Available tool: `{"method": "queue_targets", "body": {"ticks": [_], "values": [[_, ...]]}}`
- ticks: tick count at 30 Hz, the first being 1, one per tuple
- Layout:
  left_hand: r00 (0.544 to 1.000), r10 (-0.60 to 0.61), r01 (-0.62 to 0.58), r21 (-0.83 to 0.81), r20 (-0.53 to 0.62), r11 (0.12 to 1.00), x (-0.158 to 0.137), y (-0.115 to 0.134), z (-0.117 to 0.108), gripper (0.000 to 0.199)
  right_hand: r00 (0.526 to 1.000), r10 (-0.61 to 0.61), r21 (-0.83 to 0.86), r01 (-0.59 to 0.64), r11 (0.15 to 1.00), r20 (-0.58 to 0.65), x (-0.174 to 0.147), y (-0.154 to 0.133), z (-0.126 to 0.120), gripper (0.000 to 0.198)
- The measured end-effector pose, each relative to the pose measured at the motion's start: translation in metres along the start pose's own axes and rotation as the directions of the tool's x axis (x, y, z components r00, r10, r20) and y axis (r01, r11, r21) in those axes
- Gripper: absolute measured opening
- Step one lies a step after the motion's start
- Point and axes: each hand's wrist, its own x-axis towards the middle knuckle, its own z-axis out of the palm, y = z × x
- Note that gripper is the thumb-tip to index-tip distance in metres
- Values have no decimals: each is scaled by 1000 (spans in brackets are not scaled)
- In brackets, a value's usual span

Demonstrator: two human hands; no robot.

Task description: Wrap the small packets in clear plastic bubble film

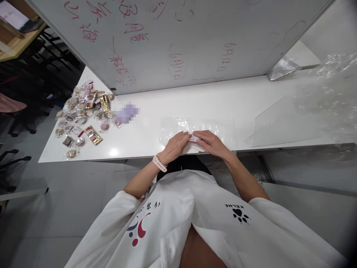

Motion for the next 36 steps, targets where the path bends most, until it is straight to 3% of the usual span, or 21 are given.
{"method": "queue_targets", "body": {"ticks": [3,5,9,12,15,17,18,19,21,23,25,27,30,33,36], "values": [[994,-106,106,-6,-18,994,9,-5,0,16,997,52,-25,-51,998,61,-15,-8,-13,44],[983,-173,172,-17,-63,985,11,-5,1,15,996,77,-108,-73,992,39,-31,-11,-23,44],[965,-227,227,-13,-135,974,17,-3,3,11,976,120,-340,-178,923,-184,-61,-6,-38,36],[967,-215,215,-20,-134,976,24,-4,3,12,939,108,-501,-268,823,-326,-61,-5,-43,38],[960,-256,249,-73,-116,966,30,-8,4,11,846,43,-554,-385,738,-531,-43,-12,-35,33],[949,-297,287,-98,-106,953,32,-11,6,11,781,-7,-522,-411,748,-625,-29,-19,-21,29],[944,-312,302,-102,-106,948,32,-12,6,10,790,-24,-506,-369,779,-613,-23,-22,-12,28],[941,-320,310,-103,-107,945,33,-13,6,10,833,-38,-492,-289,821,-553,-17,-24,-3,28],[939,-328,318,-106,-105,942,35,-16,5,9,936,-75,-440,-90,893,-344,-8,-26,16,30],[940,-334,325,-118,-69,938,38,-20,1,9,975,-95,-376,12,926,-201,-3,-24,29,34],[939,-341,337,-78,-46,938,41,-21,-5,11,981,-82,-346,17,938,-175,-1,-20,36,35],[938,-322,329,41,-125,943,40,-18,-10,14,981,-66,-330,1,944,-184,0,-18,37,34],[968,-143,184,193,-207,964,30,-6,-12,19,983,-59,-315,2,949,-171,2,-17,32,35],[999,7,3,195,-49,981,16,1,-7,23,989,-60,-320,14,947,-135,4,-18,25,37],[998,-69,66,201,6,977,5,-11,-3,34,992,-77,-330,39,943,-101,6,-16,21,36]]}}
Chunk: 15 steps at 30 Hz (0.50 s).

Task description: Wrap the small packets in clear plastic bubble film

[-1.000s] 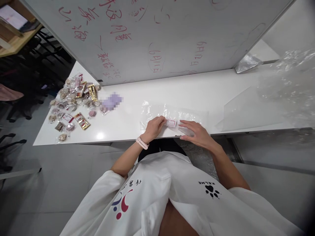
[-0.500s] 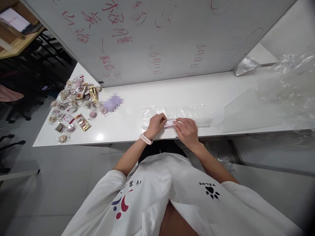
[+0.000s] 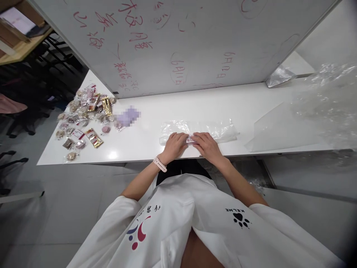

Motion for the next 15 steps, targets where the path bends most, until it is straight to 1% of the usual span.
{"method": "queue_targets", "body": {"ticks": [2,3,4,5,6,7,8,9,10,11,12,13,15], "values": [[995,-98,98,2,-36,995,-7,-16,2,33,1000,-2,-1,2,1000,-5,0,2,1,36],[983,-162,162,-12,-86,987,-11,-24,2,34,1000,4,-2,-4,1000,-15,-1,2,2,35],[958,-243,238,-48,-153,970,-16,-31,1,39,999,15,-2,-15,1000,-31,-2,2,3,35],[912,-342,323,-115,-226,939,-21,-36,0,47,998,27,-1,-27,1000,-49,-3,1,5,34],[845,-451,402,-217,-287,890,-27,-38,-2,57,997,38,1,-38,999,-69,-3,0,6,33],[765,-561,456,-349,-316,819,-33,-37,-3,66,995,48,5,-48,999,-86,-4,0,7,31],[685,-662,480,-494,-305,725,-38,-34,-4,72,993,56,9,-56,998,-101,-4,-1,9,30],[619,-743,475,-634,-253,611,-42,-29,-4,73,992,63,15,-62,998,-111,-4,-1,10,29],[578,-799,451,-750,-168,484,-45,-23,-5,71,990,72,21,-70,997,-118,-4,-2,11,29],[561,-825,419,-835,-71,357,-46,-16,-5,67,989,82,25,-79,997,-124,-4,-2,12,29],[562,-827,386,-891,22,239,-45,-10,-5,64,987,92,29,-89,996,-129,-4,-2,12,29],[574,-813,358,-924,102,137,-43,-6,-5,60,986,99,32,-96,995,-133,-4,-2,13,29],[599,-776,302,-953,200,-12,-33,-2,-8,51,985,104,29,-101,994,-141,-3,-2,13,28]]}}
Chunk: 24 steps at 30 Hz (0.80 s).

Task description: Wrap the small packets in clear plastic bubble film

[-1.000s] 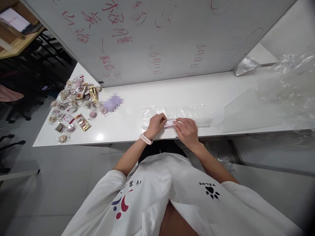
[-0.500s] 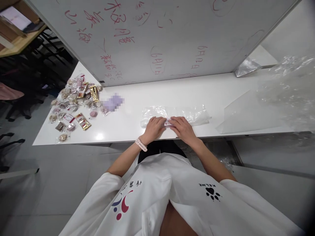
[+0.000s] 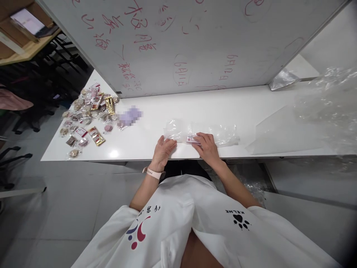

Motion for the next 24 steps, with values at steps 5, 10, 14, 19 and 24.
{"method": "queue_targets", "body": {"ticks": [5,10,14,19,24], "values": [[994,-110,109,-247,11,963,23,22,15,26,1000,-26,-111,27,993,16,2,-1,0,25],[984,-169,177,-337,54,925,23,7,34,20,997,-76,-134,71,988,-29,1,0,3,25],[984,138,-155,-155,-114,976,14,-25,61,24,994,-90,-133,81,988,-62,-1,2,7,25],[787,537,-612,497,305,615,12,-45,86,43,998,-63,-151,58,987,-30,0,5,8,25],[687,489,-659,744,537,109,13,-49,89,49,998,-17,-57,13,998,-68,-24,0,-8,27]]}}
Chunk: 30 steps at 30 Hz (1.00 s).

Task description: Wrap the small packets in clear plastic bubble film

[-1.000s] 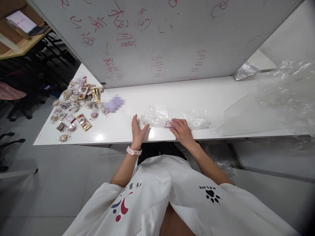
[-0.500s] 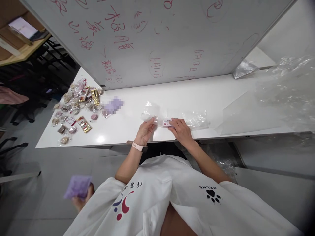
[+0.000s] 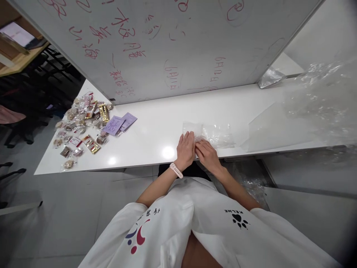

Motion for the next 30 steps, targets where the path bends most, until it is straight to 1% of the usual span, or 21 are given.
{"method": "queue_targets", "body": {"ticks": [1,2,3,5,6,7,9,11,14,17,19,20,21,23,24,25,27,28,29,30], "values": [[1000,13,-14,65,11,998,-1,0,1,49,997,60,-21,-61,998,-56,-10,-1,-6,25],[1000,24,-26,118,19,993,-1,1,2,49,982,145,-65,-154,986,-124,-20,-1,-13,23],[999,31,-35,161,25,986,-2,1,4,50,951,242,-119,-267,956,-191,-29,-1,-19,23],[999,37,-43,219,31,975,-2,4,6,50,864,412,-208,-477,854,-291,-43,2,-28,27],[999,36,-43,237,34,970,-1,5,6,50,826,471,-232,-546,805,-310,-45,4,-31,30],[999,31,-40,251,38,967,0,7,6,49,801,514,-237,-587,774,-305,-44,6,-33,34],[999,14,-24,266,39,964,4,10,5,47,774,577,-196,-627,754,-260,-32,11,-31,41],[999,-11,1,274,36,962,11,12,3,44,741,636,-110,-666,738,-217,-14,16,-26,44],[995,-94,80,294,35,952,22,15,3,39,696,696,24,-704,710,-177,12,24,-17,45],[985,-170,147,328,41,933,30,15,5,30,674,726,172,-705,688,-140,26,32,-9,43],[983,-175,148,346,49,927,33,16,7,22,657,745,325,-684,654,-115,29,32,-1,38],[984,-170,141,352,55,925,33,17,7,20,654,748,413,-654,634,-114,29,31,3,35],[985,-163,130,356,63,925,33,18,7,19,657,743,494,-608,621,-126,29,28,7,33],[987,-144,108,359,77,927,31,20,6,22,689,700,606,-478,636,-190,28,19,15,27],[988,-130,90,356,89,930,30,21,4,24,719,656,625,-409,665,-229,28,14,17,23],[987,-112,66,347,112,935,29,22,3,25,760,596,620,-343,706,-258,29,9,18,19],[974,-86,21,293,211,956,24,22,-1,28,860,433,564,-223,795,-270,30,0,17,11],[952,-93,19,247,290,969,22,21,-4,28,908,338,525,-167,835,-249,32,-3,15,13],[918,-113,43,189,379,981,19,20,-7,29,945,244,488,-112,866,-216,33,-5,13,18],[877,-138,91,123,460,988,17,18,-9,30,970,162,457,-62,887,-182,34,-6,11,23]]}}
